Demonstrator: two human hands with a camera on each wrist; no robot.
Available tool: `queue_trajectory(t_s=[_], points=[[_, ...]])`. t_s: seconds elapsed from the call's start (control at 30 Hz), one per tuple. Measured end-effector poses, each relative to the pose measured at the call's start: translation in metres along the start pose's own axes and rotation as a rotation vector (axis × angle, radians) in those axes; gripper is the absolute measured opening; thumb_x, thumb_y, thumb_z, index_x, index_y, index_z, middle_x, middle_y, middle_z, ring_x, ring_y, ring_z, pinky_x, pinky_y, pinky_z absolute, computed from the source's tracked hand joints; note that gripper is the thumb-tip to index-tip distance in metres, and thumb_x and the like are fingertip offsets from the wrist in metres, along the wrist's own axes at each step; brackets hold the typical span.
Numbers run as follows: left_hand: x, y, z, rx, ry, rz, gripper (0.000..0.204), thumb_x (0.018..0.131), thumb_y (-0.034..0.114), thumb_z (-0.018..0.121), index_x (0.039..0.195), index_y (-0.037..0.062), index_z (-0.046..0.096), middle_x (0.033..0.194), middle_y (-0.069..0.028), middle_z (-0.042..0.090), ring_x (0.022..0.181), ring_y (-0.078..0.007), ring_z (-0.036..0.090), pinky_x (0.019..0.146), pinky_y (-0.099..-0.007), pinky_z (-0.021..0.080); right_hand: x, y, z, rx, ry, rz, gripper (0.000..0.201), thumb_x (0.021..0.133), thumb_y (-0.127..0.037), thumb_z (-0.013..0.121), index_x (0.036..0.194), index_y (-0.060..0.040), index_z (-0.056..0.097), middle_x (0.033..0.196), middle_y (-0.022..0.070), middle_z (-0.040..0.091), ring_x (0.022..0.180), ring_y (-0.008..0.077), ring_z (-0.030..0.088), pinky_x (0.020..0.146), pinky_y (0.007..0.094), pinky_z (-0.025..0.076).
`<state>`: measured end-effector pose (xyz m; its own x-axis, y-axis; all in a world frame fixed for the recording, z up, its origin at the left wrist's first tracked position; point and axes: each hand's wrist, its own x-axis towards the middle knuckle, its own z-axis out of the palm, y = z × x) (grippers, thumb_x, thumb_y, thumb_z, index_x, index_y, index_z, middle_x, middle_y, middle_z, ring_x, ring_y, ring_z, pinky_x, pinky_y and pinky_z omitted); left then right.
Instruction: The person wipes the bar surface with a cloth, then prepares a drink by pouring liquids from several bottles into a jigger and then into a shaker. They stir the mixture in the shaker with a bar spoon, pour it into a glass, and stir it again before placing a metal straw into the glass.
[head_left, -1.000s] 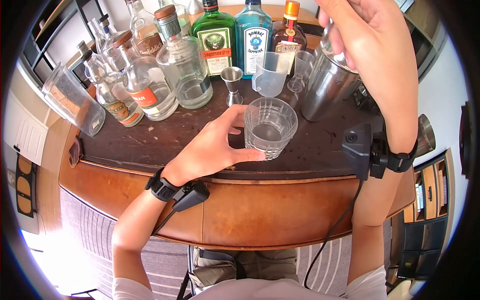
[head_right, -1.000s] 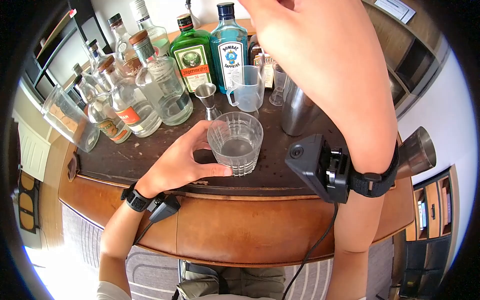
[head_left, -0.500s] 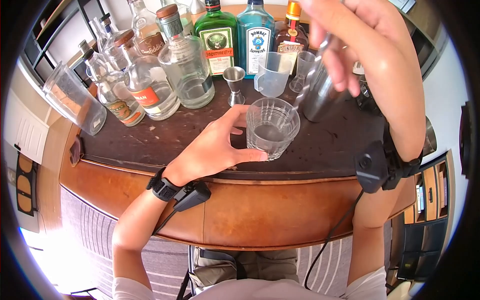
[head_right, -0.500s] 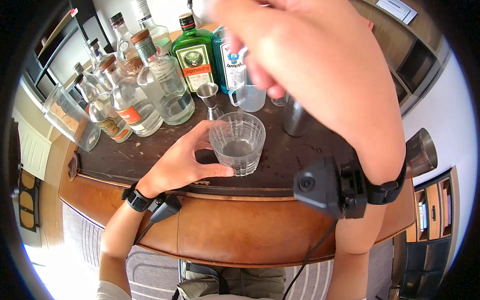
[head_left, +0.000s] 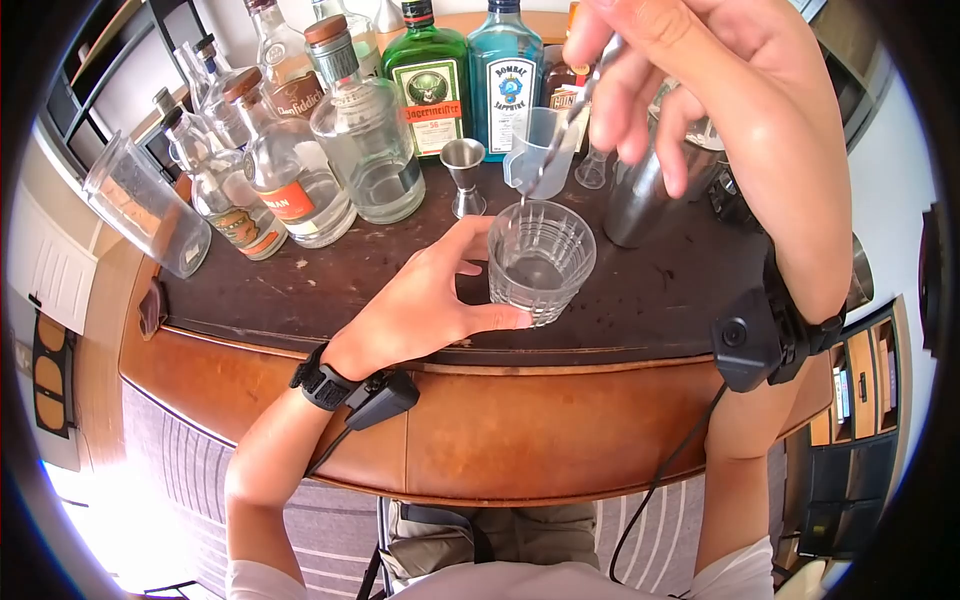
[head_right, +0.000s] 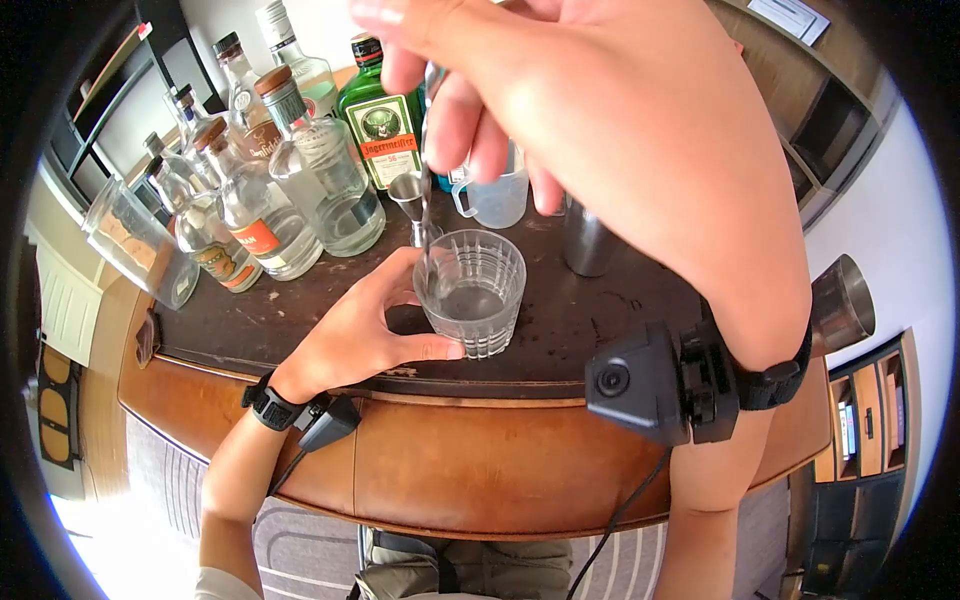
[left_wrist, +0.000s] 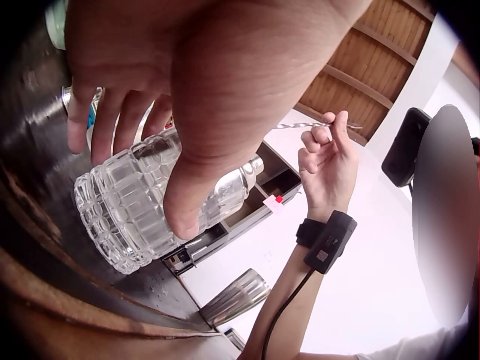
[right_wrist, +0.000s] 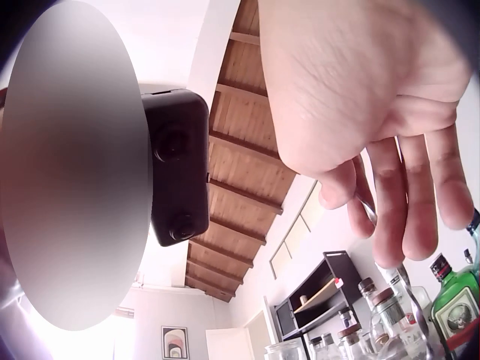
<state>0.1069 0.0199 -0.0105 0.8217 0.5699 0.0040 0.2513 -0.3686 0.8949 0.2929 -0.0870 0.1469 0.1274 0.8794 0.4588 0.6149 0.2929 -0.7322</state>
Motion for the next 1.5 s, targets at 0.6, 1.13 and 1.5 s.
queue_trajectory(t_s=[0.6, 1.13, 1.5], points=[[0.000, -0.001, 0.001, 0.010, 0.017, 0.026, 0.092, 0.080, 0.020, 0.093, 0.152, -0.0038, 0.040, 0.139, -0.0127, 0.059, 0.125, -0.0216, 0.061, 0.110, -0.0375, 0.047, 0.011, -0.014, 0.008, -0.047, 0.188, 0.105, 0.043, 0.103, -0.031, 0.068, 0.077, 0.0028, 0.068, 0.056, 0.0063, 0.063, 0.042, 0.0078, 0.058, 0.039, 0.0209, 0.044], [0.001, 0.000, 0.000, -0.022, -0.009, 0.053, 0.091, 0.080, 0.021, 0.093, 0.152, -0.0013, 0.041, 0.142, -0.0140, 0.058, 0.125, -0.0232, 0.061, 0.110, -0.0384, 0.047, 0.007, -0.005, 0.001, -0.326, 0.212, -0.087, 0.039, 0.098, -0.020, 0.075, 0.068, 0.0046, 0.067, 0.049, 0.0022, 0.050, 0.045, 0.0055, 0.035, 0.042, 0.0275, 0.025], [0.001, 0.000, -0.001, -0.034, -0.016, 0.028, 0.089, 0.081, 0.019, 0.092, 0.151, -0.0030, 0.041, 0.142, -0.0150, 0.058, 0.128, -0.0234, 0.060, 0.111, -0.0381, 0.046, 0.006, -0.016, -0.007, -0.305, -0.090, -0.056, 0.038, 0.098, -0.022, 0.074, 0.075, 0.0074, 0.070, 0.049, 0.0053, 0.053, 0.043, 0.0071, 0.039, 0.043, 0.0284, 0.028]])
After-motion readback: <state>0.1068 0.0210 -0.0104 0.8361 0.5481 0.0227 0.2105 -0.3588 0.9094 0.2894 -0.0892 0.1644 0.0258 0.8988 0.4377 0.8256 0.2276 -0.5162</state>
